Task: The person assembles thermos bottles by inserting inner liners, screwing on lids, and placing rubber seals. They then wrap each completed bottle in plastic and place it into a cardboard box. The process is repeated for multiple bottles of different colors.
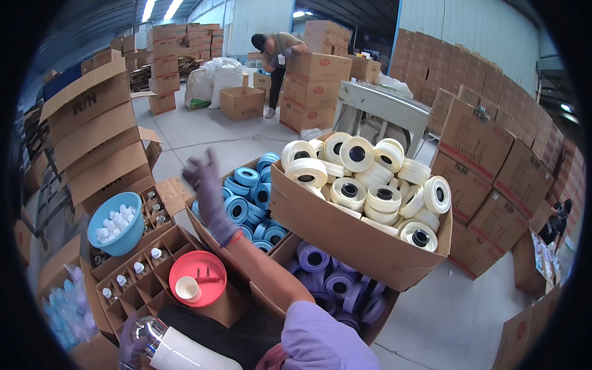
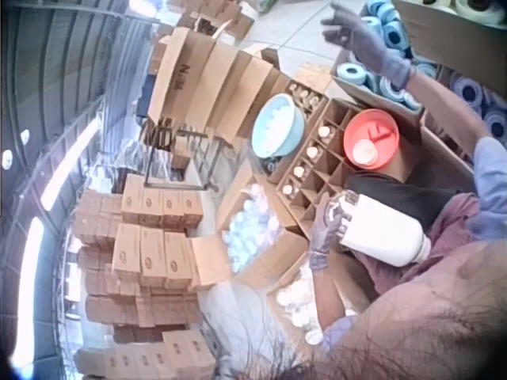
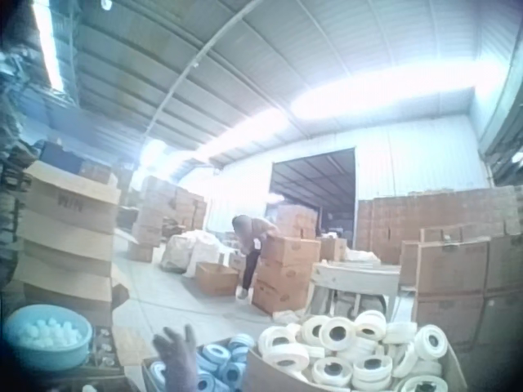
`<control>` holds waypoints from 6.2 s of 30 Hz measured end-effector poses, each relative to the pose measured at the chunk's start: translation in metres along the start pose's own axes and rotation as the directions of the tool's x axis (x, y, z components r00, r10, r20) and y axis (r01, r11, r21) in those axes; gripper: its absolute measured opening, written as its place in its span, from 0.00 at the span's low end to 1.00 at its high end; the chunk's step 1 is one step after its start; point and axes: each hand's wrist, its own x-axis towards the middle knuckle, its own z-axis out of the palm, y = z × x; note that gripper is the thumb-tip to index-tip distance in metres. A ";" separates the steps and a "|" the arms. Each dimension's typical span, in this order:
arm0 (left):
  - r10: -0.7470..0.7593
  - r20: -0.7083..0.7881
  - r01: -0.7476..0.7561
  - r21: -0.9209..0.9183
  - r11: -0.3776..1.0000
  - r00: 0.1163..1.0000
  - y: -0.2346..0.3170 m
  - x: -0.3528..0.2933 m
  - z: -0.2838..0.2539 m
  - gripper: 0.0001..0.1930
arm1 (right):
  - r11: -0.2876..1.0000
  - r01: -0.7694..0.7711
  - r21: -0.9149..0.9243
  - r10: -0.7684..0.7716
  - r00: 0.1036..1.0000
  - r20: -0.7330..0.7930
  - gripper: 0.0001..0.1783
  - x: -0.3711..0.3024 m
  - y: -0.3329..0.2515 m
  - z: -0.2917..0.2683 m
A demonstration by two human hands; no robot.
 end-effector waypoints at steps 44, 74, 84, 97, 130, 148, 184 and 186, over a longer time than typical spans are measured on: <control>0.462 -0.438 0.063 0.775 0.628 0.771 -0.041 -0.154 0.090 0.32 | 0.821 0.246 -0.516 0.351 0.495 0.795 0.39 -0.258 0.044 0.087; 0.238 -0.446 0.059 0.556 0.829 0.863 -0.051 -0.034 0.064 0.25 | 0.761 0.342 -0.552 0.308 0.558 0.770 0.38 -0.165 0.062 0.120; 0.174 -0.430 0.071 0.496 0.865 0.886 -0.050 -0.048 0.042 0.23 | 0.878 0.308 -0.368 0.267 0.324 0.908 0.43 -0.174 0.098 0.152; 0.158 0.091 -0.174 0.736 0.654 0.983 0.144 -0.020 -0.012 0.20 | 0.557 -0.113 -0.823 0.784 0.398 0.476 0.44 -0.309 0.039 -0.071; 0.719 0.145 -0.273 0.960 0.065 0.680 0.127 0.046 0.137 0.42 | 0.592 -0.572 -0.568 0.776 0.596 0.208 0.29 -0.138 -0.019 0.040; 0.188 -0.568 -0.293 -0.098 0.951 0.801 0.081 -0.004 0.079 0.31 | 0.396 0.811 -0.431 0.042 0.453 0.890 0.35 -0.171 0.087 0.066; 0.336 0.120 -0.353 0.437 0.827 0.934 0.014 -0.053 0.044 0.40 | 0.497 -0.536 -0.683 0.868 0.299 0.397 0.22 -0.232 0.117 -0.011; 0.337 0.100 -0.313 0.675 0.668 0.936 0.032 -0.062 0.055 0.40 | 0.441 -0.648 -0.622 0.872 0.145 0.467 0.29 -0.228 0.143 -0.028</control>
